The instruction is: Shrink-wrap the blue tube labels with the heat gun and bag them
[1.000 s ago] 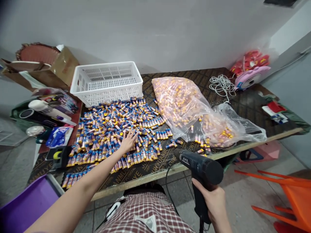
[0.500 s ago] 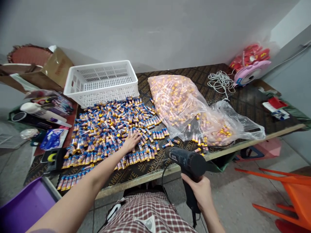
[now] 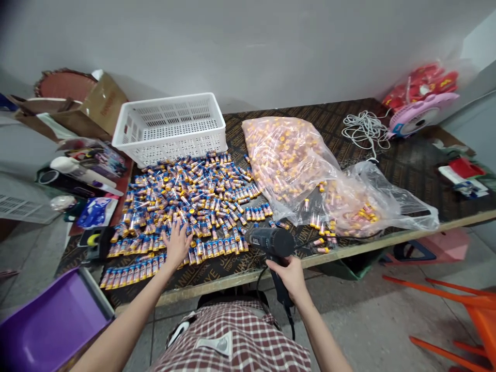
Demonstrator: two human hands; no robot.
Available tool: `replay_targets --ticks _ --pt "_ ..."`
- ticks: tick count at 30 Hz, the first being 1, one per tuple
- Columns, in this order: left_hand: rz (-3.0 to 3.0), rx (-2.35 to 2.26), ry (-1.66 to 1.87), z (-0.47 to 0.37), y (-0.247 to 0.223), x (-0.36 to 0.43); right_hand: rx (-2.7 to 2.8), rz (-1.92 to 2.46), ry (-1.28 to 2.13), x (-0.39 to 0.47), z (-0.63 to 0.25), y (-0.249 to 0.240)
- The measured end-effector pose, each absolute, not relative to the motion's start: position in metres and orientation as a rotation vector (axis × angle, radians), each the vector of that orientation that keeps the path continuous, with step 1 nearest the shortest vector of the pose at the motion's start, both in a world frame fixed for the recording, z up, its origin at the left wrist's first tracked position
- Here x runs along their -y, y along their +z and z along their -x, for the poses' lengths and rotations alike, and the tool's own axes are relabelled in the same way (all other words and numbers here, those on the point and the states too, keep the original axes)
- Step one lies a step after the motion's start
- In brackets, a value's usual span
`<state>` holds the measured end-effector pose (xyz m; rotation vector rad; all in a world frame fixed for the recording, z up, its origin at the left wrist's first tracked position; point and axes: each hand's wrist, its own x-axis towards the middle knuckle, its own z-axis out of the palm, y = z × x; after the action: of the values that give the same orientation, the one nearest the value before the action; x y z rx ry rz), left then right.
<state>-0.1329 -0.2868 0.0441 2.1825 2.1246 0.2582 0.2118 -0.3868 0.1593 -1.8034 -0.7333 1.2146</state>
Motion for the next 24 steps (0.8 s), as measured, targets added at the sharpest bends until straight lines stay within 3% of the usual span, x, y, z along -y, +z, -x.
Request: replay_targets --ticks 10,24 --pt "-1.841 -2.356 0.310 0.173 0.021 0.384 0.866 1.876 1.286 0.414 -0.208 0.150" --pt "-1.679 -2.434 0.267 0.211 0.017 0.415 1.046 1.812 1.388 0.394 -0.143 0.154"
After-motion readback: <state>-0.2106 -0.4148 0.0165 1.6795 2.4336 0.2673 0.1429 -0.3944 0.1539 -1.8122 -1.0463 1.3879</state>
